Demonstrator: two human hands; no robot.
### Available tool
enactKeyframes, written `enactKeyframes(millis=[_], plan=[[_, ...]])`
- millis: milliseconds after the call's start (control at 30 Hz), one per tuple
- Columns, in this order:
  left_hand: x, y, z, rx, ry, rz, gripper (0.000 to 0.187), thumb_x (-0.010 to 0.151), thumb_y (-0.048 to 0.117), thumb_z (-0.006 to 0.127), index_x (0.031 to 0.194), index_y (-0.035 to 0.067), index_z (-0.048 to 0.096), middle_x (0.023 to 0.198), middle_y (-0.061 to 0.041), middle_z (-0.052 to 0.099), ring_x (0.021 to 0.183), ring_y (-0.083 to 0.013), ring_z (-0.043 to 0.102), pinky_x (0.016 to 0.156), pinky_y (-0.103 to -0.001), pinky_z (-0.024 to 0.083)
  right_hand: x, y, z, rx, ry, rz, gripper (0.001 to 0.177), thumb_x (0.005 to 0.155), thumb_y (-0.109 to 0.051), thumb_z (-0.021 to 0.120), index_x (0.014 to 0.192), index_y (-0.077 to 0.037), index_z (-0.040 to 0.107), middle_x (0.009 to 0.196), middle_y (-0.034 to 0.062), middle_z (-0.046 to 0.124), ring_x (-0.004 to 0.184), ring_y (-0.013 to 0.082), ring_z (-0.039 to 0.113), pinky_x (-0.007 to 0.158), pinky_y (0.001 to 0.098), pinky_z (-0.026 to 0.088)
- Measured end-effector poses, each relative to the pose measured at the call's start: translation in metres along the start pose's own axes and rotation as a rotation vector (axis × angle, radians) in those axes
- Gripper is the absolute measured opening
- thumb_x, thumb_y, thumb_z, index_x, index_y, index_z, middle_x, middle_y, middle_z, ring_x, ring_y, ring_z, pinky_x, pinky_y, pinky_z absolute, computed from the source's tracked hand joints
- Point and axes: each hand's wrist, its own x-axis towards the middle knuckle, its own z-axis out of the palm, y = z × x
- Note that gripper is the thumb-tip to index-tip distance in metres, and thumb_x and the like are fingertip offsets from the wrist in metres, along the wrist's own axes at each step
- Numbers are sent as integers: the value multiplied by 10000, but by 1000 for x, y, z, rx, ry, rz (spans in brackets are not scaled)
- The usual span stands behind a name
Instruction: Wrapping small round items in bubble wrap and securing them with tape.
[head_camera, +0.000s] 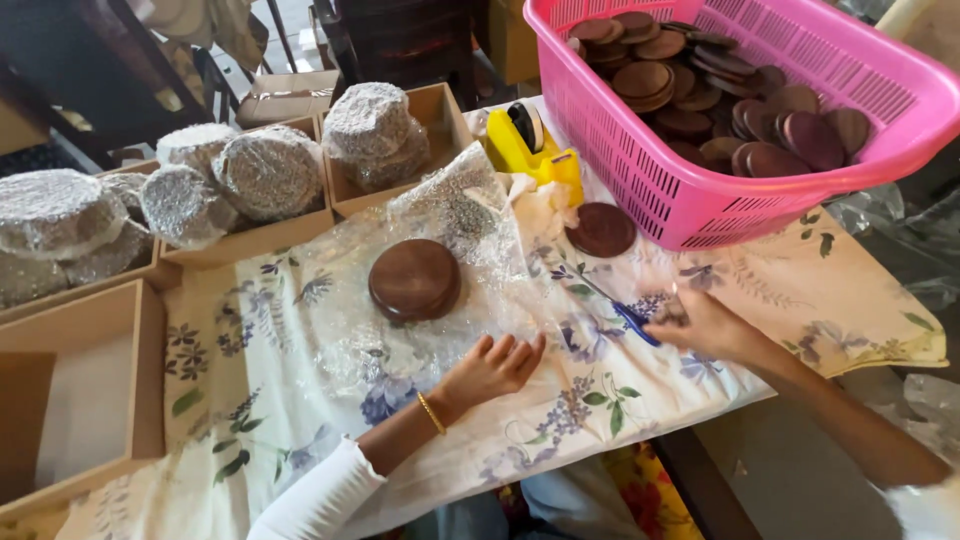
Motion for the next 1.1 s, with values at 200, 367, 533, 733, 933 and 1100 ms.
enactKeyframes(millis=[200, 367, 533, 733, 933, 1100], plan=[[6, 5, 15, -16, 37, -12, 412, 887, 127, 642, 1292, 61, 675, 842, 47, 480, 764, -79, 508, 627, -238, 399, -69, 23, 31, 364, -106, 173, 584, 891, -163, 681, 1436, -101, 482, 952, 90, 800, 642, 111, 659, 491, 279, 553], [8, -1, 12, -18, 104, -10, 368, 911, 112, 636, 1272, 63, 693, 789, 60, 466, 714, -71, 498, 633, -230, 394, -98, -6, 54, 394, -67, 250, 610, 834, -241, 750, 1375, -165, 481, 899, 79, 794, 535, 158, 573, 434, 302, 425], [6, -2, 5, -26, 155, -17, 341, 938, 127, 639, 1265, 52, 702, 780, 66, 471, 711, -69, 496, 669, -229, 400, -104, -19, 68, 213, -86, -20, 530, 829, -225, 820, 1259, -60, 559, 779, 67, 717, 647, 86, 599, 560, 279, 512], [1, 0, 9, -26, 159, -11, 374, 924, 108, 635, 1284, 32, 705, 750, 71, 446, 693, -65, 483, 705, -226, 418, -104, -69, 70, 63, -204, 1, 435, 857, -241, 744, 1206, -61, 556, 732, 19, 762, 616, 93, 711, 606, 266, 594], [-1, -1, 12, -104, 130, -36, 420, 887, 100, 634, 1294, 21, 702, 727, 65, 426, 673, -66, 478, 689, -234, 424, -104, -68, 73, -195, -395, -64, 308, 989, -365, 551, 1072, -76, 621, 815, 79, 628, 779, 144, 618, 743, 334, 516], [0, -4, 8, -143, 155, -62, 403, 886, 85, 642, 1282, 31, 696, 747, 48, 434, 688, -77, 484, 710, -251, 459, -102, -73, 78, -514, -210, -17, 535, 902, -614, 608, 1066, -106, 578, 901, 140, 628, 920, 311, 634, 810, 460, 470]])
